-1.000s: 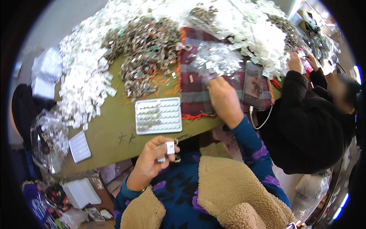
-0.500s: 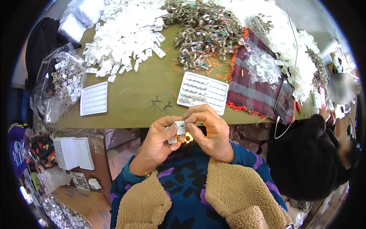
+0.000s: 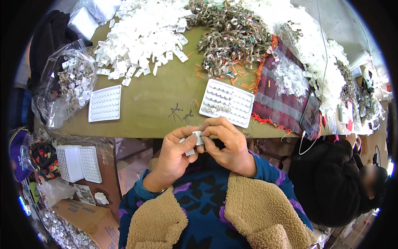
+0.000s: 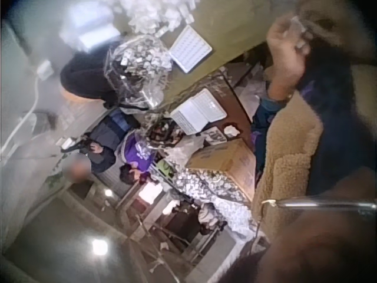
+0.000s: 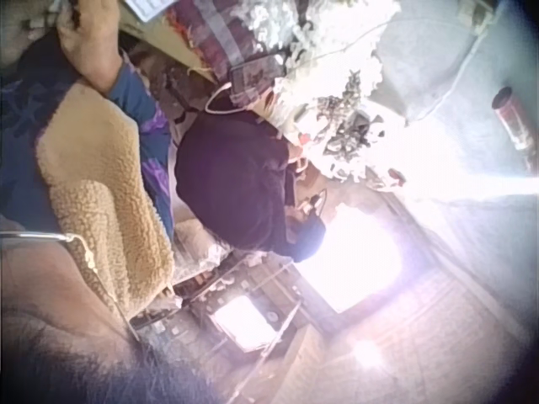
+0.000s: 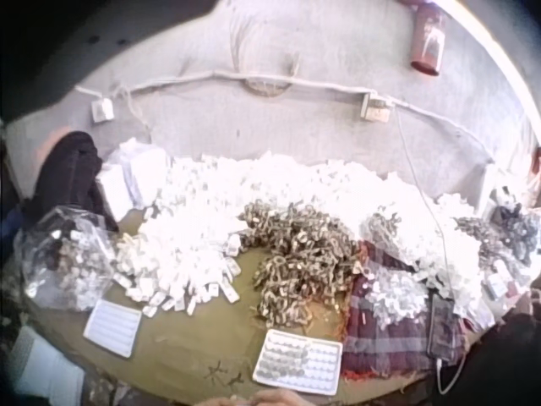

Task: The person repeatedly picks small white plastic housings and metal key blanks from a table, inserts the metal piece into the housing, and places the assembled unit into a white tray. The process is repeated continuously throughout the clip.

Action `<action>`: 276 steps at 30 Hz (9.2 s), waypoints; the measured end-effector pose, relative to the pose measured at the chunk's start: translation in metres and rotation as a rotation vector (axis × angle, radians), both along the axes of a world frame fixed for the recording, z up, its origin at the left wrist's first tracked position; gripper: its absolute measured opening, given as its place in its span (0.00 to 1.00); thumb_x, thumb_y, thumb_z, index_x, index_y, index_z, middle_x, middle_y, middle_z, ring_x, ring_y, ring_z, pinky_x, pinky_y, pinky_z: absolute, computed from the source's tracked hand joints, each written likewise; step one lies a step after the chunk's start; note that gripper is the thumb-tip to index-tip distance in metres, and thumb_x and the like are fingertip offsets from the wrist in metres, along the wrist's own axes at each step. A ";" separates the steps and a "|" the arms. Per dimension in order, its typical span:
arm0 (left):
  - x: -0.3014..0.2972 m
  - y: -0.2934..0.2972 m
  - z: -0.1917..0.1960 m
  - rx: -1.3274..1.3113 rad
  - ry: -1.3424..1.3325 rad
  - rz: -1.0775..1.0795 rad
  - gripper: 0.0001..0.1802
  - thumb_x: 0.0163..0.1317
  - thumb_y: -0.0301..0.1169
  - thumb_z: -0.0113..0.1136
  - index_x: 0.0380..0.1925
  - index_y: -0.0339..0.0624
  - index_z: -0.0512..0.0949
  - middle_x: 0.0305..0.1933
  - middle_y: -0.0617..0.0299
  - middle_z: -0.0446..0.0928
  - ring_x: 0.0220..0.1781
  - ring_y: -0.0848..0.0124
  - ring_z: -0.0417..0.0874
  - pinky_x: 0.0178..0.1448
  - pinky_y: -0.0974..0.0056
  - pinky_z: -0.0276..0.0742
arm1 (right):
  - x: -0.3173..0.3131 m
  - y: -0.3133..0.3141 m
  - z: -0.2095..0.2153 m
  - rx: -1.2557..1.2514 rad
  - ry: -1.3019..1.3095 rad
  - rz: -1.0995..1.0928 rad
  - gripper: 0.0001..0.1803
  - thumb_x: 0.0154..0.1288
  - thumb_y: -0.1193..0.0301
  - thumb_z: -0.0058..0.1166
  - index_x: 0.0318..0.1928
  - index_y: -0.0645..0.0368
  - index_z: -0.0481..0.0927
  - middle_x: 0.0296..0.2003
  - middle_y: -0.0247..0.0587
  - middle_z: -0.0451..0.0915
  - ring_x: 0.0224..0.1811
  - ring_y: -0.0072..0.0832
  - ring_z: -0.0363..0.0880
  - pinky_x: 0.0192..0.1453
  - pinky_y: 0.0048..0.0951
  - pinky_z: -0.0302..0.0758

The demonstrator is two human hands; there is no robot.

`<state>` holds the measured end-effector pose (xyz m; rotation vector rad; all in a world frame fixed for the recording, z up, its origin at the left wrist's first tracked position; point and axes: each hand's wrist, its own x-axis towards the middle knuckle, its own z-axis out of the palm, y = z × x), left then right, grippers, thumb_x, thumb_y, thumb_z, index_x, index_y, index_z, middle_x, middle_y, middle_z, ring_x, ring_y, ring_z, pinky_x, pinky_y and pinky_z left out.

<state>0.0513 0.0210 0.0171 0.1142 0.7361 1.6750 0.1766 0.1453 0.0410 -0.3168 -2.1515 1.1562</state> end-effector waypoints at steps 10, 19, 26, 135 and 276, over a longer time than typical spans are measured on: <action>-0.002 0.013 0.007 -0.041 0.059 0.002 0.12 0.68 0.30 0.61 0.49 0.37 0.79 0.37 0.62 0.82 0.34 0.74 0.82 0.28 0.73 0.70 | -0.004 0.012 0.015 -0.009 0.019 0.018 0.07 0.55 0.85 0.61 0.36 0.66 0.82 0.40 0.47 0.80 0.39 0.39 0.82 0.43 0.32 0.79; -0.033 0.006 -0.010 0.032 -0.117 -0.040 0.14 0.69 0.30 0.60 0.52 0.39 0.77 0.44 0.55 0.82 0.37 0.74 0.81 0.31 0.72 0.73 | -0.098 0.104 0.034 0.442 -0.190 0.038 0.07 0.59 0.73 0.61 0.30 0.64 0.79 0.30 0.53 0.78 0.36 0.51 0.78 0.42 0.45 0.75; -0.062 -0.010 0.027 0.038 0.068 0.117 0.22 0.64 0.21 0.62 0.59 0.39 0.73 0.46 0.59 0.80 0.38 0.75 0.81 0.37 0.73 0.79 | -0.181 0.122 -0.019 0.884 -0.477 -0.117 0.08 0.57 0.75 0.55 0.38 0.59 0.76 0.35 0.47 0.79 0.41 0.44 0.79 0.46 0.43 0.74; -0.012 -0.034 -0.008 0.136 0.328 0.256 0.13 0.63 0.24 0.65 0.48 0.36 0.79 0.48 0.54 0.80 0.43 0.69 0.85 0.39 0.67 0.86 | -0.014 -0.025 0.014 -0.135 -0.068 0.166 0.12 0.56 0.81 0.67 0.42 0.62 0.84 0.35 0.43 0.79 0.34 0.29 0.80 0.37 0.26 0.77; 0.027 0.037 0.014 -0.204 0.448 -0.251 0.08 0.66 0.20 0.60 0.44 0.31 0.78 0.38 0.51 0.84 0.34 0.67 0.87 0.41 0.66 0.87 | 0.050 0.025 0.004 -0.240 -0.240 -0.061 0.08 0.57 0.82 0.62 0.37 0.65 0.78 0.29 0.40 0.79 0.28 0.26 0.82 0.33 0.27 0.78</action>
